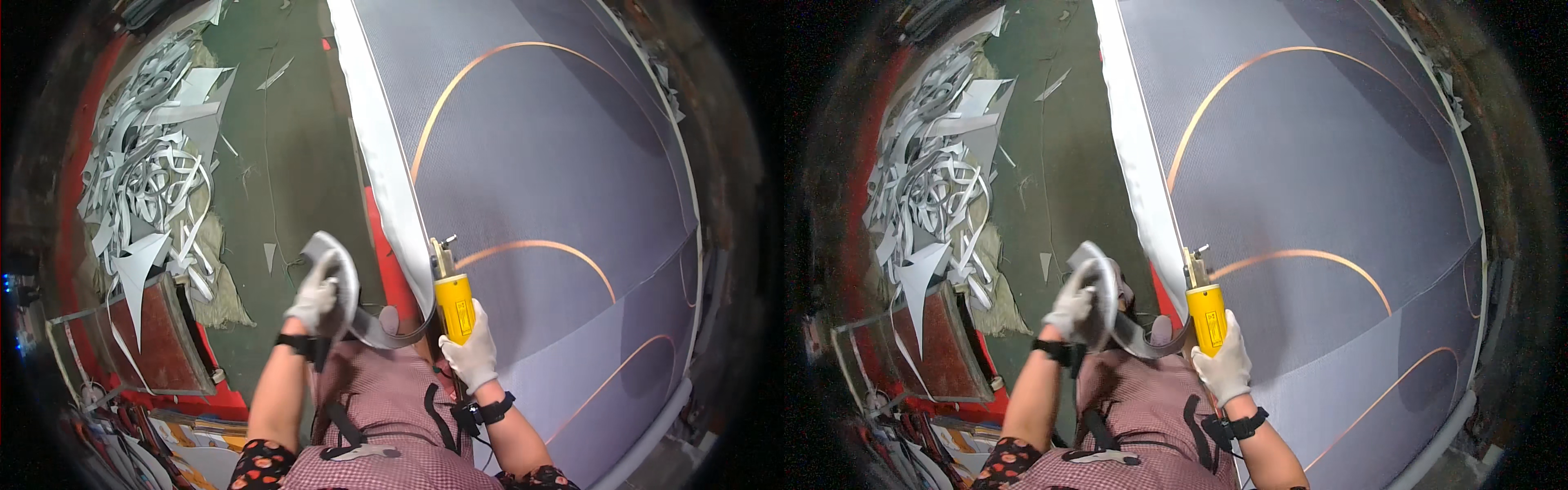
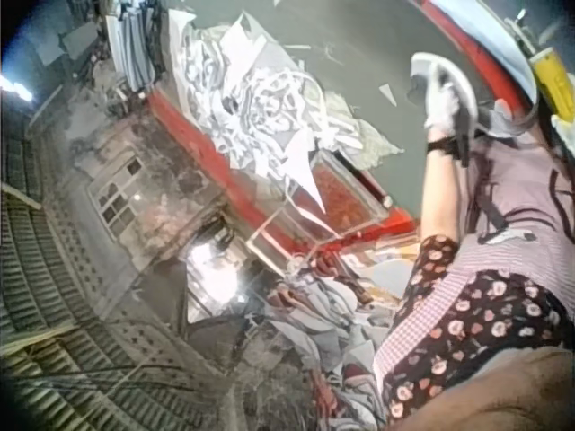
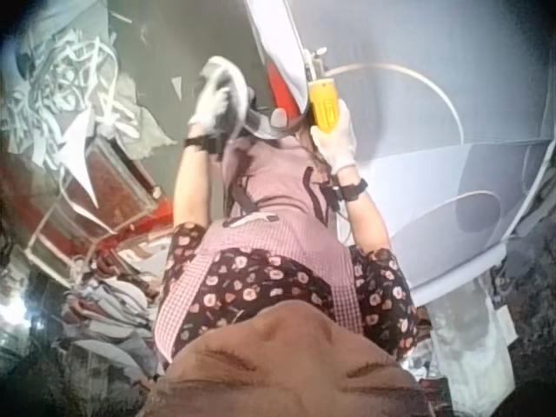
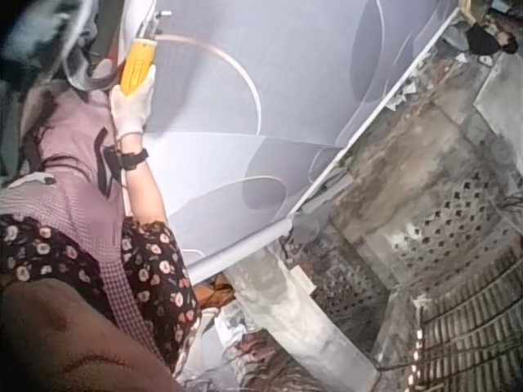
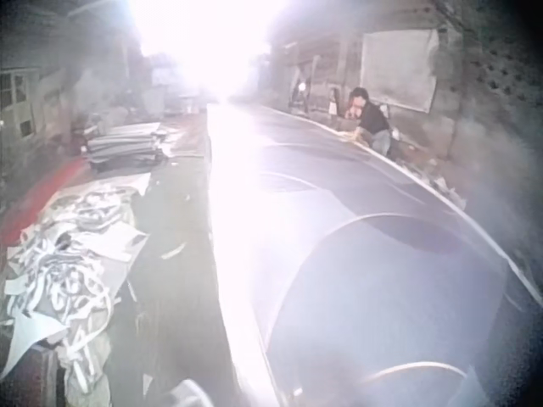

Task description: The recorder uses an electric fabric cutter to cut out sections of patterned matting material on a large industrial table.

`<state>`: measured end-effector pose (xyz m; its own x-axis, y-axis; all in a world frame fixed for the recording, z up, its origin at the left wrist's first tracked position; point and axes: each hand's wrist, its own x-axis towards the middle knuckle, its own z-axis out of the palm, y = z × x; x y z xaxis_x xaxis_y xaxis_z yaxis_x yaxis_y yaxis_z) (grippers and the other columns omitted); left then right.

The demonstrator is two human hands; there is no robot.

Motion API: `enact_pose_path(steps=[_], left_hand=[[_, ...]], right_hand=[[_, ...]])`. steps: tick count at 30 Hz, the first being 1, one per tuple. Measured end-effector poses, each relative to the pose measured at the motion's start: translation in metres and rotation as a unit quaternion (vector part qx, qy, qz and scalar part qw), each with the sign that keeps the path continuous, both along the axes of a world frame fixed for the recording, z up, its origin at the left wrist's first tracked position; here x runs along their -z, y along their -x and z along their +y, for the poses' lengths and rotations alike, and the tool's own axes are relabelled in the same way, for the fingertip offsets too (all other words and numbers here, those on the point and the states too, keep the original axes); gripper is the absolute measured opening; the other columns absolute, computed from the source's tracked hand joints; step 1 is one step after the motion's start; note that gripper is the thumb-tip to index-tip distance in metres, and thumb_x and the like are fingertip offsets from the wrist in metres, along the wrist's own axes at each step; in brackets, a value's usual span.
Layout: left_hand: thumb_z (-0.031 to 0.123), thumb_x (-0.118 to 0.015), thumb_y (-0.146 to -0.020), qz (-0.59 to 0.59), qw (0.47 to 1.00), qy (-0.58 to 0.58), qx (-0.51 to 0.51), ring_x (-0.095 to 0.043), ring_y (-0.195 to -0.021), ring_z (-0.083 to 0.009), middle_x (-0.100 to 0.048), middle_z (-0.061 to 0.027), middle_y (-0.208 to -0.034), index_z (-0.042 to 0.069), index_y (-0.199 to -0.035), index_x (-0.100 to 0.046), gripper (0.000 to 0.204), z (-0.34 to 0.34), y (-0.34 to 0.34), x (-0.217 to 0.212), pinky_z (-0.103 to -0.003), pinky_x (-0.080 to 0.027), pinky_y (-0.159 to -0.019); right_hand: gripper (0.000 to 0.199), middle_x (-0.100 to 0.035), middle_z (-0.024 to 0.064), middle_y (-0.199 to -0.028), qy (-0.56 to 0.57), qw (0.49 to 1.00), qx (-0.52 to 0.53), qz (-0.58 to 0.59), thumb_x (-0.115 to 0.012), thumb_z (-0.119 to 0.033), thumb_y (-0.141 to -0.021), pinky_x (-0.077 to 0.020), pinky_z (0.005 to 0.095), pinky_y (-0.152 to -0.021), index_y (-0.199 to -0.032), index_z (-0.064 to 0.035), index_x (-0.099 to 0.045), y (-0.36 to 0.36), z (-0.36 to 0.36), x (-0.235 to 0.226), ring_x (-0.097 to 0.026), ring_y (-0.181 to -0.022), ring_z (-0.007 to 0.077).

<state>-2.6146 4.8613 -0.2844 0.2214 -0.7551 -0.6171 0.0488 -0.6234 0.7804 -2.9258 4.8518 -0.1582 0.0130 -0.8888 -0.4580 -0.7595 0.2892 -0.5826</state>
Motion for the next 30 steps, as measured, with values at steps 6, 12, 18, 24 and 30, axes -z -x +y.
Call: enact_pose_path(steps=[6,12,18,24,30], left_hand=[[0.005,-0.061,-0.086,0.382,0.918,0.099,-0.031,-0.055,-0.115,-0.016,-0.054,-0.0089,-0.131,0.005,-0.145,-0.036,0.064,-0.054,0.028,0.115,-0.029,-0.042,-0.104],[0.032,-0.063,-0.094,0.31,0.949,-0.05,0.036,-0.06,-0.09,-0.0133,-0.063,-0.004,-0.107,-0.002,-0.115,-0.054,0.041,-0.123,0.079,0.03,-0.031,-0.051,-0.079],[0.033,-0.045,-0.099,0.185,0.95,-0.03,0.251,-0.066,-0.082,-0.0221,-0.069,-0.0169,-0.091,-0.004,-0.107,-0.063,0.041,-0.148,0.027,-0.05,-0.035,-0.051,-0.074],[0.027,-0.048,-0.099,0.364,0.931,-0.026,-0.018,-0.062,-0.103,-0.0184,-0.067,-0.0116,-0.115,-0.003,-0.127,-0.058,0.043,-0.13,-0.044,-0.075,-0.031,-0.046,-0.093],[0.022,-0.05,-0.092,0.412,0.9,-0.022,-0.139,-0.059,-0.115,-0.0251,-0.061,-0.0174,-0.127,-0.009,-0.133,-0.05,0.051,-0.133,-0.129,-0.116,-0.034,-0.043,-0.101]], right_hand=[[0.089,-0.05,0.0232,-0.135,-0.025,0.999,-0.022,-0.009,-0.075,-0.018,-0.073,-0.0425,0.0415,-0.104,-0.146,-0.0003,-0.028,-0.056,-0.048,-0.004,-0.052,-0.124,0.0369],[0.089,-0.051,0.0225,-0.134,-0.033,0.999,0.018,0.017,-0.075,-0.017,-0.073,-0.0441,0.0407,-0.102,-0.146,0.0,-0.028,-0.068,-0.104,-0.003,-0.054,-0.123,0.0357],[0.085,-0.055,0.0199,-0.126,-0.013,0.999,0.022,0.031,-0.076,-0.014,-0.071,-0.0466,0.0384,-0.098,-0.142,0.0,-0.031,-0.101,-0.171,-0.003,-0.058,-0.116,0.0329],[0.085,-0.059,0.018,-0.12,0.02,1.0,0.019,0.015,-0.074,-0.014,-0.07,-0.0492,0.0373,-0.093,-0.143,-0.0016,-0.032,-0.145,-0.241,0.004,-0.061,-0.11,0.0297],[0.082,-0.062,0.0133,-0.106,0.022,0.998,0.043,-0.046,-0.074,-0.012,-0.07,-0.0539,0.0333,-0.071,-0.141,-0.002,-0.033,-0.183,-0.317,0.026,-0.066,-0.083,0.0224]])
